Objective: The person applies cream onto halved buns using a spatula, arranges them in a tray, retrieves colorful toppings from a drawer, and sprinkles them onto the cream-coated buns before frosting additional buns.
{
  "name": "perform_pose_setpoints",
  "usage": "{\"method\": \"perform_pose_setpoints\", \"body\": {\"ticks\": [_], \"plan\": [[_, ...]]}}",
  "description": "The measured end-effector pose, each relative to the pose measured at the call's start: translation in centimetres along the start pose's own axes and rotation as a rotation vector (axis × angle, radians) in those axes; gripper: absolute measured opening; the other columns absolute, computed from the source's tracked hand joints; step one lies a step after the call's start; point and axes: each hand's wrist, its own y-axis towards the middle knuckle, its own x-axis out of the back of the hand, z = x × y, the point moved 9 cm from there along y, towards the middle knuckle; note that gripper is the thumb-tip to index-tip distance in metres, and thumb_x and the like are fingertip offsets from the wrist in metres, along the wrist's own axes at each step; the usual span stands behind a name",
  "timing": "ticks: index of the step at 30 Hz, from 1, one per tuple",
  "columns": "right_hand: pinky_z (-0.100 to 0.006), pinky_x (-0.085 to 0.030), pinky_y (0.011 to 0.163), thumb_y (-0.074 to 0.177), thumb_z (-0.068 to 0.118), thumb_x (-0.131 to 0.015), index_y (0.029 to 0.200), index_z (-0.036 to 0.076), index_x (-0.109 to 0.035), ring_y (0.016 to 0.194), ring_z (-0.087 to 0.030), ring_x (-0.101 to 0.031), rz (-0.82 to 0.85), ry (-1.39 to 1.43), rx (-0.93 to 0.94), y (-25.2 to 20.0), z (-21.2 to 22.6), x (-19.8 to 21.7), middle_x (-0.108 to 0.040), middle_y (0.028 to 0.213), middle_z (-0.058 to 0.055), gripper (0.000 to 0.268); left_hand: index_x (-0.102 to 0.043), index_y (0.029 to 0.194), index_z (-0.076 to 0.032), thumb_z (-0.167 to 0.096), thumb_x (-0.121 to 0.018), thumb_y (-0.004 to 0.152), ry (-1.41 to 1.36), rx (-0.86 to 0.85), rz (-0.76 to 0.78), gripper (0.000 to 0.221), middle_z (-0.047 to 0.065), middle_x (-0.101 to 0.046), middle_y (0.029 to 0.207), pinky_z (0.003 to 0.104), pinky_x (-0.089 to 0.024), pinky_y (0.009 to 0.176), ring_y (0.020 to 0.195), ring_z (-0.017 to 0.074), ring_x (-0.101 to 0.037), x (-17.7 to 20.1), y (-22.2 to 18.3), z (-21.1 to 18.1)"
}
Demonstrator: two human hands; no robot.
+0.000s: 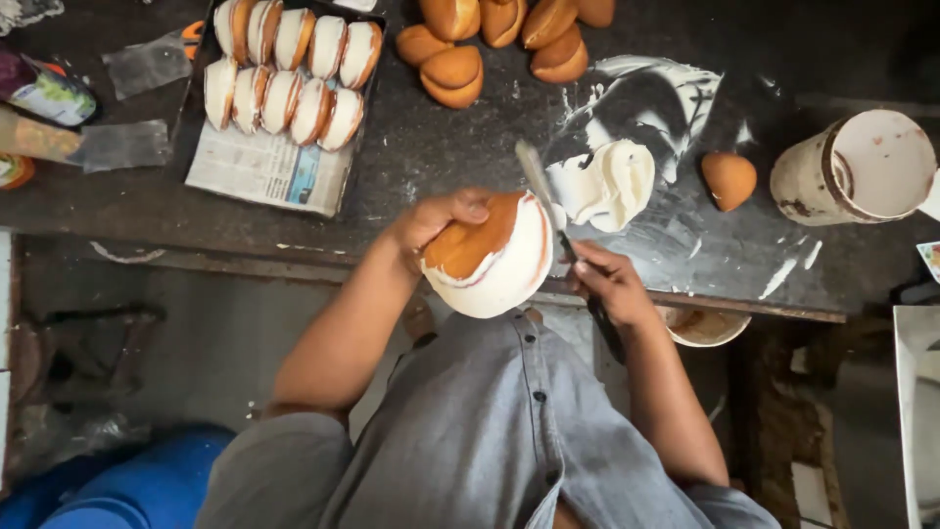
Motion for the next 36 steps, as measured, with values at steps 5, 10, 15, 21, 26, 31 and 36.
{"method": "perform_pose_setpoints", "body": {"ticks": [5, 10, 15, 21, 26, 31, 36], "plan": [[-0.031, -0.052, 0.072, 0.105, 0.025, -0.062, 0.117, -0.009, -0.07, 0.079, -0.018, -0.063, 0.298, 0.213, 0.381, -2.4, 11.4, -5.3, -0.069, 0.1, -0.012, 0.037, -0.051, 0.141, 0.009, -0.015, -0.061, 0.093, -0.08, -0.028, -0.006, 0.055, 0.022, -0.069, 0.124, 0.039, -0.058, 0.102, 0.11, 0.0279, -0.072, -1.7, 1.0, -0.2], [-0.033, -0.055, 0.081, 0.103, 0.019, -0.065, 0.132, -0.003, -0.064, 0.092, -0.021, -0.067, 0.25, -0.08, 0.538, -4.9, 15.0, -6.9, -0.065, 0.117, -0.016, 0.036, -0.056, 0.134, 0.01, -0.023, -0.058, 0.104, -0.172, -0.162, -0.065, 0.045, 0.024, -0.071, 0.119, 0.043, -0.058, 0.095, 0.102, 0.0307, -0.073, -1.8, 0.1, -2.2], [-0.032, -0.055, 0.085, 0.096, 0.01, -0.067, 0.135, 0.003, -0.066, 0.097, -0.021, -0.068, 0.2, -0.467, 0.55, -5.5, 15.5, -9.3, -0.067, 0.118, -0.015, 0.039, -0.057, 0.132, 0.004, -0.029, -0.059, 0.101, -0.177, -0.326, -0.284, 0.045, 0.018, -0.071, 0.119, 0.043, -0.058, 0.098, 0.104, 0.0275, -0.073, -2.1, -0.1, -2.6], [-0.033, -0.055, 0.086, 0.094, 0.008, -0.069, 0.135, 0.004, -0.066, 0.101, -0.024, -0.067, 0.201, -0.448, 0.535, -5.3, 14.3, -8.8, -0.068, 0.118, -0.015, 0.042, -0.056, 0.134, 0.001, -0.029, -0.066, 0.097, -0.129, -0.494, -0.467, 0.049, 0.013, -0.067, 0.127, 0.039, -0.055, 0.103, 0.115, 0.0232, -0.068, 0.8, 0.1, -3.3], [-0.034, -0.053, 0.072, 0.09, 0.012, -0.071, 0.133, 0.013, -0.068, 0.079, -0.026, -0.064, -0.368, -0.775, 0.102, -3.9, 6.5, -0.9, -0.062, 0.112, -0.016, 0.043, -0.056, 0.131, -0.006, -0.03, -0.067, 0.093, -0.085, -0.653, -0.658, 0.046, 0.008, -0.067, 0.124, 0.036, -0.056, 0.094, 0.112, 0.0199, -0.068, 6.2, -2.8, -6.9], [-0.035, -0.051, 0.08, 0.09, 0.011, -0.074, 0.132, 0.011, -0.071, 0.087, -0.027, -0.059, -0.065, -1.078, 0.107, 0.7, -3.9, -3.1, -0.058, 0.105, -0.017, 0.043, -0.059, 0.125, -0.003, -0.031, -0.068, 0.095, 0.139, -0.679, -0.661, 0.041, 0.011, -0.068, 0.114, 0.037, -0.059, 0.089, 0.103, 0.0202, -0.07, 7.6, -4.6, -8.1], [-0.028, -0.047, 0.078, 0.095, 0.006, -0.069, 0.134, 0.009, -0.07, 0.09, -0.018, -0.055, -0.02, -0.489, 0.164, 2.2, 2.1, -2.7, -0.055, 0.102, -0.01, 0.039, -0.062, 0.12, -0.002, -0.03, -0.065, 0.095, 0.323, -0.533, -0.628, 0.037, 0.012, -0.069, 0.108, 0.036, -0.059, 0.083, 0.096, 0.0211, -0.07, 7.9, -4.5, -8.5]]}}
